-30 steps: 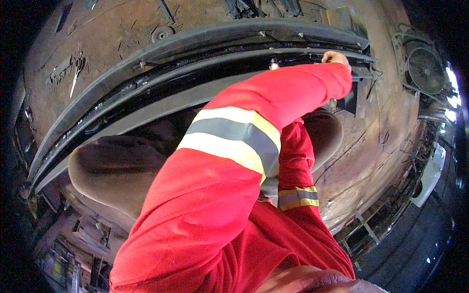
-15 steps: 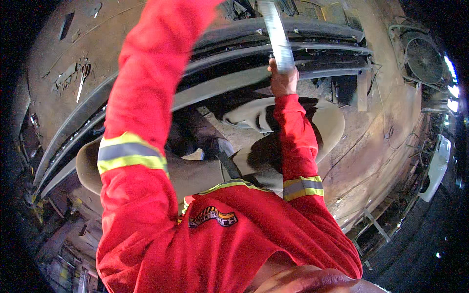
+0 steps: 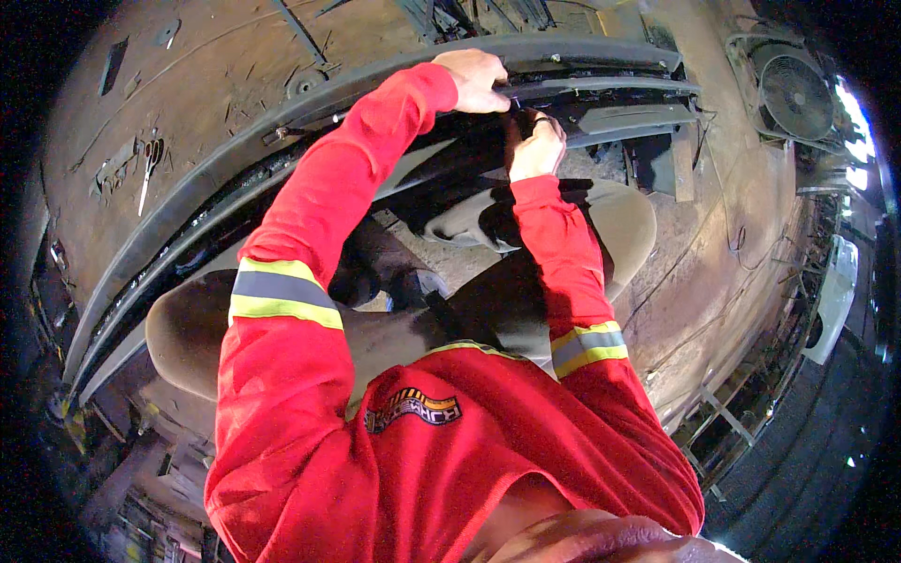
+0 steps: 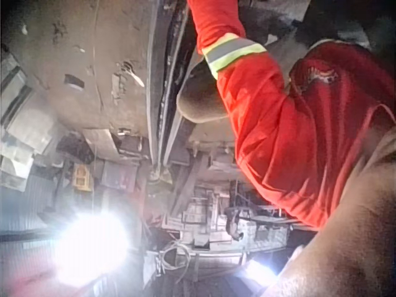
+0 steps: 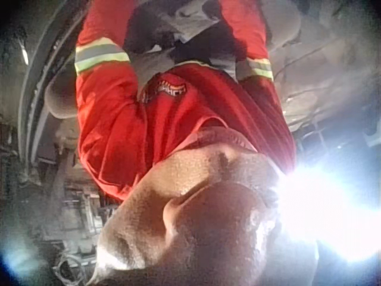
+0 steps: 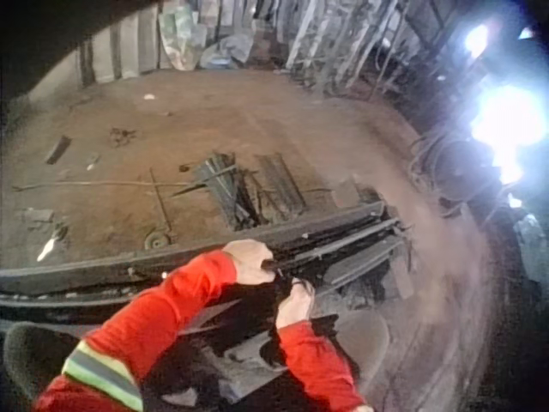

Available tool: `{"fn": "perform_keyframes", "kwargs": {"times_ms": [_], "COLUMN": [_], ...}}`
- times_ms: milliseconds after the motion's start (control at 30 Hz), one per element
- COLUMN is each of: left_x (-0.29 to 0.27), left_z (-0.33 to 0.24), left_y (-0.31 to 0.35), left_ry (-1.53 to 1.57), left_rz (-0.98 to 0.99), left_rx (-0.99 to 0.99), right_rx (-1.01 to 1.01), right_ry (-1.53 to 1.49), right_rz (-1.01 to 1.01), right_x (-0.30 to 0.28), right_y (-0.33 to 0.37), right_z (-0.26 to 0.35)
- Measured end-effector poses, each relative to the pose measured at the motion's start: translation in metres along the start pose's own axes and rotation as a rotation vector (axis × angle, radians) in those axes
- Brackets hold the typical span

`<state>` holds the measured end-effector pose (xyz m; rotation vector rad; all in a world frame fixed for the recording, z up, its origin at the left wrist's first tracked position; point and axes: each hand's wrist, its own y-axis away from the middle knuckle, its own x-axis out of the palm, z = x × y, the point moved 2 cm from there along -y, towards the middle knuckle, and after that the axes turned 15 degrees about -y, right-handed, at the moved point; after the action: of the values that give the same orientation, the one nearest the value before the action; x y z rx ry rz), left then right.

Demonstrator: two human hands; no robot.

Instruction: The person sits on the floor and assembles a metal frame structure. They align metal bars and secure them using a screwdriver to tighten screws at various connection points.

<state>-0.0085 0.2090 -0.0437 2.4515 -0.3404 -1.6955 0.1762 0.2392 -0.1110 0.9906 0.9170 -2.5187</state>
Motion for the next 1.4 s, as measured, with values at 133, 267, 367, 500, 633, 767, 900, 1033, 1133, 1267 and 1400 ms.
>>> {"fn": "perform_keyframes", "kwargs": {"times_ms": [133, 267, 367, 500, 633, 767, 900, 1033, 1133, 1267, 1400], "left_x": [0.021, 0.022, 0.024, 0.024, 0.022, 0.02, 0.025, 0.023, 0.021, 0.021, 0.02], "left_z": [0.012, 0.007, 0.008, 0.013, 0.013, 0.014, 0.016, 0.015, 0.015, 0.016, 0.017], "left_y": [0.004, 0.008, 0.009, 0.003, -0.001, 0.0, -0.003, -0.003, -0.003, -0.003, -0.002], "left_ry": [0.008, -0.098, -0.044, -0.071, -0.05, -0.004, -0.012, 0.001, 0.025, 0.028, -0.005], "left_rz": [-0.158, -0.291, -0.304, -0.354, -0.333, -0.324, -0.314, -0.323, -0.334, -0.329, -0.321], "left_rx": [0.129, 0.172, 0.132, 0.254, 0.277, 0.282, 0.294, 0.313, 0.33, 0.313, 0.302], "right_rx": [0.077, 0.188, 0.213, 0.278, 0.379, 0.171, -0.015, 0.284, 0.379, 0.329, 0.516], "right_ry": [0.001, -0.222, -0.356, -0.171, -0.063, 0.029, 0.117, -0.055, -0.33, -0.061, -0.094], "right_rz": [0.244, 0.498, 0.547, 0.484, 0.291, 0.159, 0.247, 0.684, 0.878, 0.699, 0.395], "right_x": [-0.013, -0.021, -0.018, -0.014, -0.005, -0.014, -0.014, -0.024, -0.018, -0.017, -0.013], "right_y": [-0.019, -0.036, -0.041, -0.031, -0.021, -0.02, -0.026, -0.057, -0.068, -0.055, -0.035], "right_z": [0.028, 0.017, 0.012, 0.008, 0.018, 0.03, 0.031, 0.032, -0.009, 0.008, 0.041]}}
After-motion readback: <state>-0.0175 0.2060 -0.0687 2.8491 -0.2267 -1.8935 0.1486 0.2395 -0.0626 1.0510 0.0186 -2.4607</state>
